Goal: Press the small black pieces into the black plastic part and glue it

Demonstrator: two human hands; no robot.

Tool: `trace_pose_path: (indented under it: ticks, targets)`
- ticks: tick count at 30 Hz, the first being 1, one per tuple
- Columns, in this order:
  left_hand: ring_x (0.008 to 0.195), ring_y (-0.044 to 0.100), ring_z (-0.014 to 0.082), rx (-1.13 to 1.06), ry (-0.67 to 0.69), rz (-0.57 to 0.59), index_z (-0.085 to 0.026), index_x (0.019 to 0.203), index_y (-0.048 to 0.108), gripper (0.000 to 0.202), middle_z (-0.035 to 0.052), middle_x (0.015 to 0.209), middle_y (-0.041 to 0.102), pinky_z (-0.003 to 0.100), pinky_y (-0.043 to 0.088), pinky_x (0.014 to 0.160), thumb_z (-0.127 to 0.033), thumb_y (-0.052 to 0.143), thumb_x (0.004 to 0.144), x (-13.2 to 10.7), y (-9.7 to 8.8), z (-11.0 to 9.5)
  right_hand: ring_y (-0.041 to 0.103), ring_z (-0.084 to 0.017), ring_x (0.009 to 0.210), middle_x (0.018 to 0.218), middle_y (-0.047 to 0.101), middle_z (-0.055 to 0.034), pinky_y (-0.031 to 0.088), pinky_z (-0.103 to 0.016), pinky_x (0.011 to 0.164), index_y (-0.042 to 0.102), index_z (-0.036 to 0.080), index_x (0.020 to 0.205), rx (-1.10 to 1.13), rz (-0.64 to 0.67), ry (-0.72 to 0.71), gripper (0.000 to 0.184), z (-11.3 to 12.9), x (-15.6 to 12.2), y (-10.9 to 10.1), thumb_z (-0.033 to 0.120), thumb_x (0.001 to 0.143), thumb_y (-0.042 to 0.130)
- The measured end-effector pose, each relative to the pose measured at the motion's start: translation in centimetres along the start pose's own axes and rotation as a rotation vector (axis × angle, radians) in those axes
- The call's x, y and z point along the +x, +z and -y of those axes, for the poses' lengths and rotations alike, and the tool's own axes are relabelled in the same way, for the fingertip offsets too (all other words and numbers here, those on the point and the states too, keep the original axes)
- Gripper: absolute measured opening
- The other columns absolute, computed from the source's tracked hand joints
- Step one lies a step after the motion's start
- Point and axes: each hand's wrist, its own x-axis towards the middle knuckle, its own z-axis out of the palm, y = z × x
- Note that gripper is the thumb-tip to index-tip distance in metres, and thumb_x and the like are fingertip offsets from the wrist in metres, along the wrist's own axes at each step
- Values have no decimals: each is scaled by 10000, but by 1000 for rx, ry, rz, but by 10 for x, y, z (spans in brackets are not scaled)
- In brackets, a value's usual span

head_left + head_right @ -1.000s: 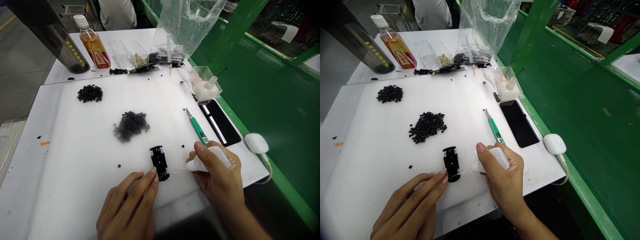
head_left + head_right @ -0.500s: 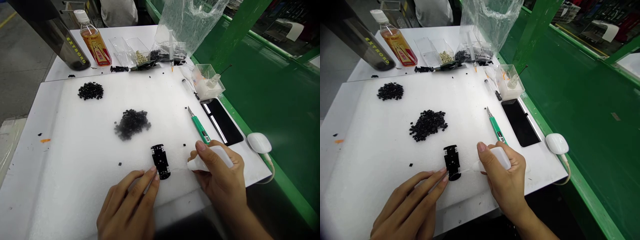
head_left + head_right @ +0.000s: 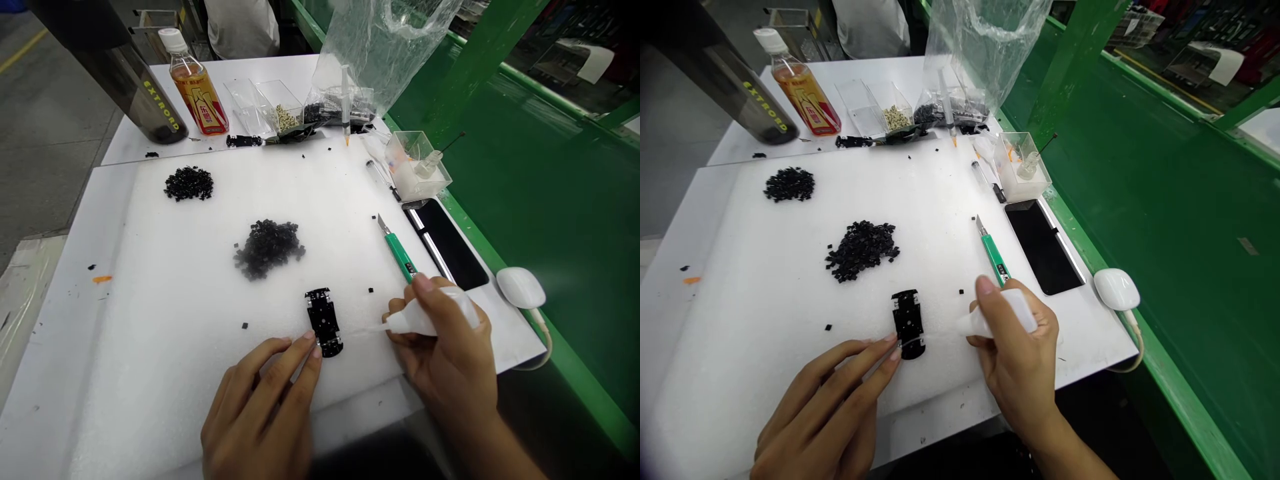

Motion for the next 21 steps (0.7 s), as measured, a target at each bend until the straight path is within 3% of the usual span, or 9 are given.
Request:
trace_pose_path:
  ticks: [2,4,6,8,11,14,16,18,21]
  targets:
    - [1078,628,255,-8,9,-6,-131,1113,716,407,81,1185,724,410,545,806,113,581,817,0,0,0,301,-77,455,587,292,59,328,-129,395,415,166,712,76,22,-20,519,2,4,3,358,896,861]
    - [1091,620,255,-8,20,1,-132,1125,714,413,79,1203,716,413,539,827,111,568,823,-2,0,1,303,-87,437,573,310,66,320,-142,391,530,183,840,-27,61,-53,383,7,13,7,445,968,778]
    - [1106,611,255,6,36,10,-138,1145,709,421,73,1224,705,414,531,847,101,553,836,-3,0,3,462,-139,504,635,468,30,428,-197,460,603,192,1111,-274,99,-176,301,15,28,12,475,1034,672]
    - [1108,607,259,16,48,-4,-140,1153,708,414,73,1234,699,414,524,852,87,550,845,-5,1,5,603,-200,720,838,611,-28,516,-276,643,597,184,1259,-586,148,-376,304,22,48,18,396,1046,640]
    - [1102,604,262,22,65,-30,-136,1141,713,400,77,1238,696,412,513,853,82,554,845,-7,2,7,622,-218,859,982,639,-11,490,-297,760,663,178,1143,-1014,234,-580,198,27,77,28,168,953,715]
    - [1109,598,264,25,67,-25,-130,1147,708,394,77,1243,693,406,508,850,78,563,846,-8,2,6,613,-214,771,883,630,3,473,-291,692,661,141,1060,-1284,309,-569,208,24,92,33,63,894,758]
    - [1112,594,267,18,62,-21,-129,1150,704,385,76,1244,691,403,506,842,69,562,852,-7,2,6,619,-239,795,883,630,-15,479,-300,681,641,118,1128,-1372,372,-545,299,25,91,31,59,868,775]
    - [1101,595,267,14,71,-31,-129,1137,708,364,74,1234,695,398,501,827,54,550,864,-6,3,7,625,-263,903,1014,638,-50,509,-328,753,589,104,1253,-1394,445,-575,408,34,88,24,82,871,728]
    - [1092,595,267,24,96,-52,-128,1134,709,335,71,1219,699,390,492,815,23,541,886,-7,6,9,599,-277,1037,1214,589,-70,507,-398,914,559,122,1320,-1424,407,-759,407,58,96,11,187,919,556]
